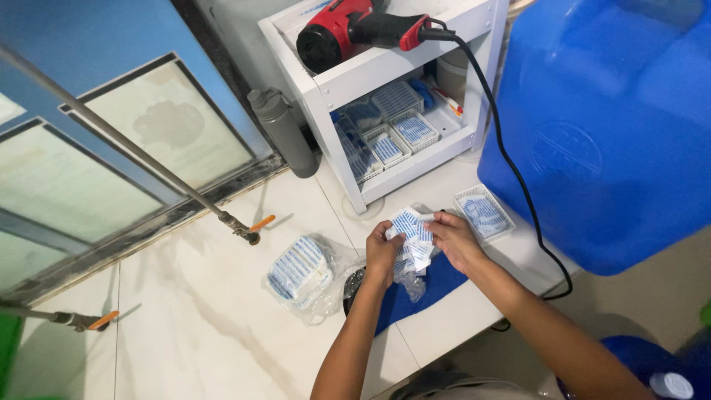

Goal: The person repeatedly picks up small white packets from a plastic bag on a table, separates them, and places them into a white plastic tray. The person continues this process, moving packets from the bag to the tray.

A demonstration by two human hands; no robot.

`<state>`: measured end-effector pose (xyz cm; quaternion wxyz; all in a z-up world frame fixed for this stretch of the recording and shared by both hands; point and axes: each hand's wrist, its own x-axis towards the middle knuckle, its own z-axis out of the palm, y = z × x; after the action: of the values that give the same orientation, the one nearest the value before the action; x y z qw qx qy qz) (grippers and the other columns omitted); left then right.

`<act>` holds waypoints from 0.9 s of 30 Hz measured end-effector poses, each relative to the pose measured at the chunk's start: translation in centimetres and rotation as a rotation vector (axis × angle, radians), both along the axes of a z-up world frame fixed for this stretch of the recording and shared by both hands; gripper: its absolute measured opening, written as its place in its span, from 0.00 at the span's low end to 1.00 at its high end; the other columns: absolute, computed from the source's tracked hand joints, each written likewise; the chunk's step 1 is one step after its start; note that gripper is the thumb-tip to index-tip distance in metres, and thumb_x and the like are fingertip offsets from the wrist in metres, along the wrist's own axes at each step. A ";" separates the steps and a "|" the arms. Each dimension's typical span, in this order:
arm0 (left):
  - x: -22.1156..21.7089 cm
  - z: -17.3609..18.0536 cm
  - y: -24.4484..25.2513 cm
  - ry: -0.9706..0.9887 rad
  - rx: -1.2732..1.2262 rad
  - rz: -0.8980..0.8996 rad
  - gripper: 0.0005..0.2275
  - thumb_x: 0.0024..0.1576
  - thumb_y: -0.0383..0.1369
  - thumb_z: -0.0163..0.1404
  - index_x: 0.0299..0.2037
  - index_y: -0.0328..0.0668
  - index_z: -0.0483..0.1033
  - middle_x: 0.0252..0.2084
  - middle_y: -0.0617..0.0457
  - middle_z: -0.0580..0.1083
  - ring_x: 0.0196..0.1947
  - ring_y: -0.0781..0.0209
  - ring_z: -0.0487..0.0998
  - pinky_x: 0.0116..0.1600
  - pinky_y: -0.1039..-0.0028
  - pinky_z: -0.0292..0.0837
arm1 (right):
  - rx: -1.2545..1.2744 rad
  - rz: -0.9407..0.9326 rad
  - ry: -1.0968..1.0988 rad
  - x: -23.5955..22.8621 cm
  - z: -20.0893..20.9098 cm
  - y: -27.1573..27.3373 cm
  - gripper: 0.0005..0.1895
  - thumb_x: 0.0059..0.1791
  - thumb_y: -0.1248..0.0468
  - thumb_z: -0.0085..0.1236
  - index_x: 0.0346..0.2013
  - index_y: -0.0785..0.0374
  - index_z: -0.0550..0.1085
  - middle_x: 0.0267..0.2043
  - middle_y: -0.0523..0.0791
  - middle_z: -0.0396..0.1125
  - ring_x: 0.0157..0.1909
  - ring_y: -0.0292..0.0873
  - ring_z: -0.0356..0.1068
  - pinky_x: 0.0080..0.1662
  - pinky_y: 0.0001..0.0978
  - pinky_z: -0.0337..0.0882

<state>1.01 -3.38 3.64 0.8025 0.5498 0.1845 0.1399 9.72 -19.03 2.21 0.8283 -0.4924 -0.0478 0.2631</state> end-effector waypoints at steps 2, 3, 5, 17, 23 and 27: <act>0.4 0.1 -0.3 -0.004 0.037 0.046 0.10 0.57 0.17 0.51 0.47 0.32 0.74 0.36 0.51 0.77 0.31 0.68 0.76 0.35 0.79 0.75 | 0.026 -0.039 0.023 1.0 -0.4 0.1 0.07 0.49 0.73 0.57 0.42 0.67 0.73 0.42 0.47 0.73 0.43 0.40 0.74 0.47 0.33 0.74; 0.2 -0.1 -0.6 -0.005 0.012 0.074 0.09 0.57 0.17 0.51 0.47 0.32 0.74 0.35 0.50 0.76 0.30 0.68 0.76 0.34 0.78 0.74 | 0.050 -0.060 0.051 1.1 -0.8 0.1 0.08 0.49 0.74 0.58 0.42 0.66 0.73 0.42 0.47 0.73 0.43 0.39 0.74 0.48 0.31 0.74; -0.2 -0.3 -0.8 -0.005 -0.051 0.115 0.09 0.57 0.17 0.50 0.47 0.32 0.73 0.34 0.50 0.76 0.29 0.67 0.75 0.34 0.78 0.74 | 0.074 -0.066 0.056 1.2 -1.5 0.4 0.08 0.49 0.74 0.59 0.43 0.66 0.73 0.41 0.47 0.72 0.43 0.39 0.73 0.47 0.30 0.73; -1.5 0.7 -1.0 -0.008 0.123 0.090 0.09 0.58 0.18 0.50 0.48 0.31 0.73 0.36 0.51 0.77 0.32 0.67 0.76 0.36 0.78 0.73 | -0.108 0.284 -0.007 3.9 5.0 -1.0 0.12 0.47 0.72 0.55 0.46 0.65 0.73 0.42 0.44 0.74 0.44 0.36 0.74 0.48 0.29 0.74; -1.4 2.1 -1.1 -0.073 -0.023 0.032 0.12 0.58 0.17 0.50 0.51 0.32 0.72 0.37 0.52 0.77 0.33 0.69 0.76 0.38 0.79 0.74 | -0.207 0.390 -0.071 4.7 4.7 0.7 0.06 0.52 0.69 0.59 0.43 0.66 0.75 0.40 0.43 0.72 0.42 0.37 0.71 0.45 0.30 0.71; -1.5 2.5 -1.7 -0.090 -0.144 0.007 0.15 0.58 0.16 0.47 0.54 0.32 0.71 0.39 0.50 0.78 0.35 0.69 0.79 0.40 0.80 0.76 | -0.029 0.296 0.009 4.1 4.4 1.1 0.06 0.51 0.70 0.57 0.43 0.63 0.75 0.40 0.43 0.73 0.44 0.36 0.72 0.47 0.30 0.74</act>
<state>-0.49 -5.07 6.15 0.8470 0.4832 0.1598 0.1537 13.81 -17.93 6.62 0.7734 -0.4908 -0.1123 0.3852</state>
